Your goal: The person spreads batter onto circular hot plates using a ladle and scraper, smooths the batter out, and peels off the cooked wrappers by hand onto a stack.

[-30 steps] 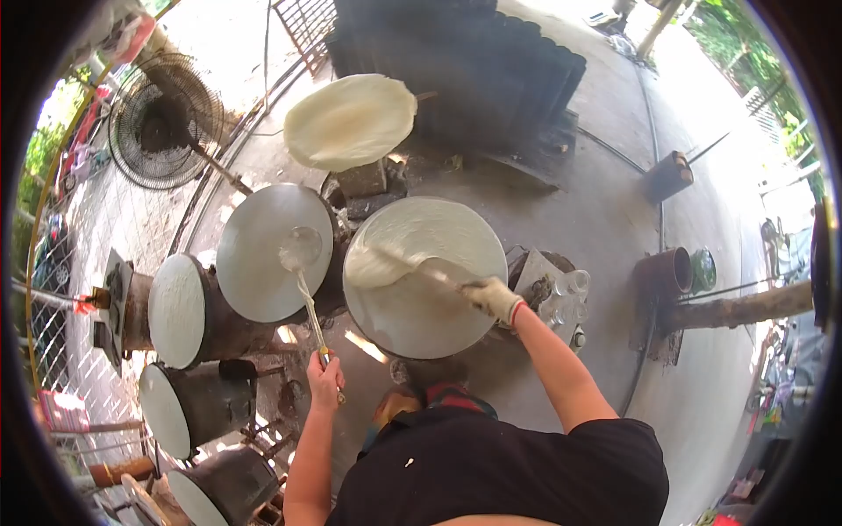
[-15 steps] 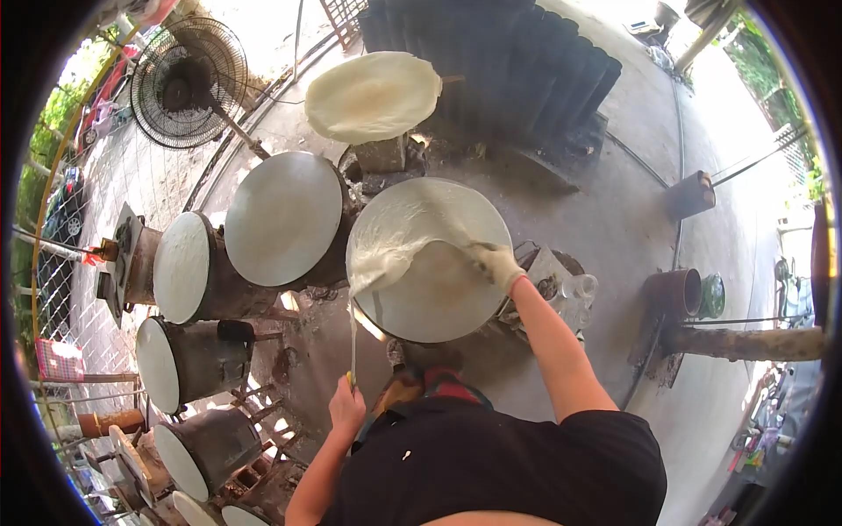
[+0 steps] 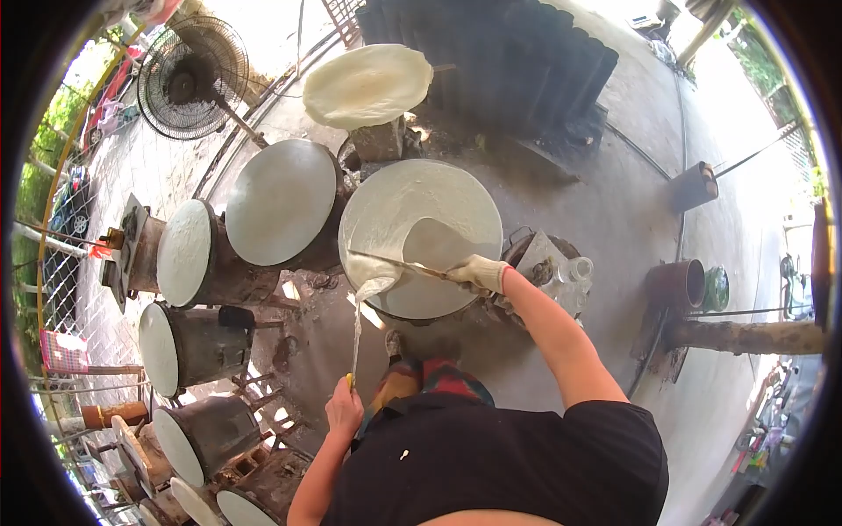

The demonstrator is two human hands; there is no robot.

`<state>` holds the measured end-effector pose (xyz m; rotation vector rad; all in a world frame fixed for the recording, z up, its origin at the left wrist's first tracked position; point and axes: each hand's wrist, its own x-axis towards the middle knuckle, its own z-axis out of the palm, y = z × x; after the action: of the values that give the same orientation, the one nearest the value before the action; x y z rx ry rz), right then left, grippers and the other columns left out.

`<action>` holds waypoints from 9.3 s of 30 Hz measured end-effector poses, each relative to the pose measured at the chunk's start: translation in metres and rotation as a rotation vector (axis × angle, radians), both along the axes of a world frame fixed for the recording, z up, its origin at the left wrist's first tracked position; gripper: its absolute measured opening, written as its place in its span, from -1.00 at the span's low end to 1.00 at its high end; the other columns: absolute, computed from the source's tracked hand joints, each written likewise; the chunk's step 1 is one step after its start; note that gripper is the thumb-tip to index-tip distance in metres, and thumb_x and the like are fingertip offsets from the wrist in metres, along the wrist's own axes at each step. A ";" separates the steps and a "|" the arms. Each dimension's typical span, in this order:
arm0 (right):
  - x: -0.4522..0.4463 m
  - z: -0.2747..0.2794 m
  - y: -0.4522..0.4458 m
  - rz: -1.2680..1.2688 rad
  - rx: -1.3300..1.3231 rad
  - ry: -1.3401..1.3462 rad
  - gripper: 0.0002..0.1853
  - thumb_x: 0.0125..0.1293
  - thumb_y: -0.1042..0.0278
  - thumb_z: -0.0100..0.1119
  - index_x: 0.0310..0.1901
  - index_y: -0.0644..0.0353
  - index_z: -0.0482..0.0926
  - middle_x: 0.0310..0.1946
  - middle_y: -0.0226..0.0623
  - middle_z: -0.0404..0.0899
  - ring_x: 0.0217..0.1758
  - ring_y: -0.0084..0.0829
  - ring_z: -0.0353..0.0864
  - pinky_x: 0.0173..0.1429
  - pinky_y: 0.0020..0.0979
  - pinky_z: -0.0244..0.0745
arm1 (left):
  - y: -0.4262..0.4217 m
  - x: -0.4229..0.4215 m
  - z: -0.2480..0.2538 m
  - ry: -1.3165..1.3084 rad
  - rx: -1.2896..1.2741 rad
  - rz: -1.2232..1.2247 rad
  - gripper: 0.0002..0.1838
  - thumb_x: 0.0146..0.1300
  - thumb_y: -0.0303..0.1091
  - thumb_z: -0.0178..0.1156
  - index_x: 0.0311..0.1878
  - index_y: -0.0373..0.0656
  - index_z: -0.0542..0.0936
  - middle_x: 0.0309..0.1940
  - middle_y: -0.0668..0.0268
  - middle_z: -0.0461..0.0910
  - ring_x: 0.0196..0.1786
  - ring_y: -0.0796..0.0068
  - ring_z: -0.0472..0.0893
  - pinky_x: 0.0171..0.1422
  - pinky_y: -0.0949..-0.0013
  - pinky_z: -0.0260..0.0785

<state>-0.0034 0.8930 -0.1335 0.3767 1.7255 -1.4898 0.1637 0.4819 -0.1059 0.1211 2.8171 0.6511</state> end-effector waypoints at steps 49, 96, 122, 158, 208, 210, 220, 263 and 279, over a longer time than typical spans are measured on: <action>0.156 -0.029 -0.318 -1.165 0.129 0.216 -0.70 0.41 0.17 -0.05 -0.02 0.17 0.54 -0.52 -0.29 0.51 -0.55 -0.42 0.48 -0.43 -0.40 0.39 | -0.259 -0.006 0.067 -0.596 1.421 0.271 -0.74 0.34 -0.46 -0.07 0.08 -0.15 0.34 -0.63 0.41 0.22 -0.78 0.67 0.17 -0.72 0.53 0.13; 0.124 -0.037 -0.146 -1.319 -0.046 0.217 -0.63 0.36 0.24 0.08 0.18 0.07 0.54 -0.57 -0.47 0.50 -0.57 -0.67 0.32 -0.45 -0.58 0.25 | -0.079 -0.041 0.066 -0.917 1.540 0.280 -0.75 0.24 -0.55 0.01 -0.01 -0.28 0.39 -0.38 0.26 0.40 -0.58 0.57 0.34 -0.61 0.54 0.24; 0.102 -0.052 -0.054 -0.613 0.194 0.406 -0.64 0.30 0.22 0.07 0.08 0.12 0.60 -0.55 -0.41 0.52 -0.54 -0.57 0.39 -0.43 -0.45 0.35 | 0.003 -0.040 0.053 -0.893 1.132 0.469 -0.93 0.33 -0.44 0.01 -0.21 -0.18 0.34 -0.62 0.38 0.27 -0.74 0.65 0.23 -0.73 0.51 0.10; 0.002 0.000 -0.237 -1.021 -0.217 0.131 -0.58 0.39 0.29 0.03 0.28 -0.16 0.42 -0.55 -0.52 0.37 -0.70 -0.70 0.20 -0.65 -0.60 0.14 | -0.106 -0.232 0.148 -0.489 1.291 0.151 -0.77 0.28 -0.49 -0.03 -0.01 -0.25 0.32 -0.59 0.38 0.28 -0.76 0.67 0.22 -0.75 0.56 0.10; -0.336 0.023 -0.467 -0.671 0.131 0.086 -0.64 0.31 0.17 0.13 0.11 0.03 0.60 -0.51 -0.45 0.57 -0.62 -0.70 0.33 -0.54 -0.56 0.27 | -0.395 -0.584 -0.002 0.357 -0.123 -0.281 -0.36 0.10 -0.59 0.10 0.28 0.19 0.46 -0.34 0.18 0.36 -0.27 0.09 0.50 -0.25 0.13 0.35; -0.316 0.022 -0.438 -0.654 0.186 0.158 -0.64 0.30 0.18 0.14 0.10 0.02 0.61 -0.50 -0.45 0.57 -0.60 -0.69 0.35 -0.49 -0.57 0.31 | -0.419 -0.570 0.002 0.279 -0.166 -0.236 -0.33 0.10 -0.62 0.06 0.29 0.23 0.44 -0.32 0.16 0.37 -0.26 0.06 0.50 -0.24 0.10 0.35; -0.352 0.036 -0.431 -0.312 0.188 0.169 -0.64 0.35 0.21 0.05 0.14 0.03 0.58 -0.56 -0.51 0.49 -0.61 -0.64 0.33 -0.52 -0.55 0.29 | -0.430 -0.499 0.001 0.359 0.251 -0.026 -0.51 0.09 -0.61 0.14 0.16 -0.23 0.50 -0.21 0.04 0.53 -0.18 0.03 0.55 -0.10 0.12 0.39; -0.355 -0.005 -0.350 0.209 0.041 -0.094 -0.65 0.23 0.13 0.24 0.02 0.04 0.63 -0.60 -0.45 0.41 -0.75 -0.58 0.24 -0.69 -0.46 0.10 | -0.278 -0.233 0.006 0.099 -0.063 0.259 -0.68 0.27 -0.40 0.01 0.09 -0.16 0.40 -0.21 0.04 0.54 -0.26 -0.13 0.58 -0.24 -0.03 0.43; -0.144 -0.039 -0.390 -0.526 -0.466 -0.150 -0.73 0.37 0.06 0.09 -0.01 -0.03 0.54 -0.61 -0.50 0.39 -0.71 -0.65 0.24 -0.68 -0.50 0.06 | -0.380 -0.244 0.015 0.340 0.319 0.065 -0.68 0.22 -0.49 0.13 0.05 -0.34 0.46 -0.23 -0.07 0.55 -0.20 -0.08 0.58 -0.12 0.17 0.43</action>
<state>-0.1473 0.5027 -0.1728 0.7046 1.1544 -2.1159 -0.0799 0.1016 -0.0905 0.2171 3.0191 1.1948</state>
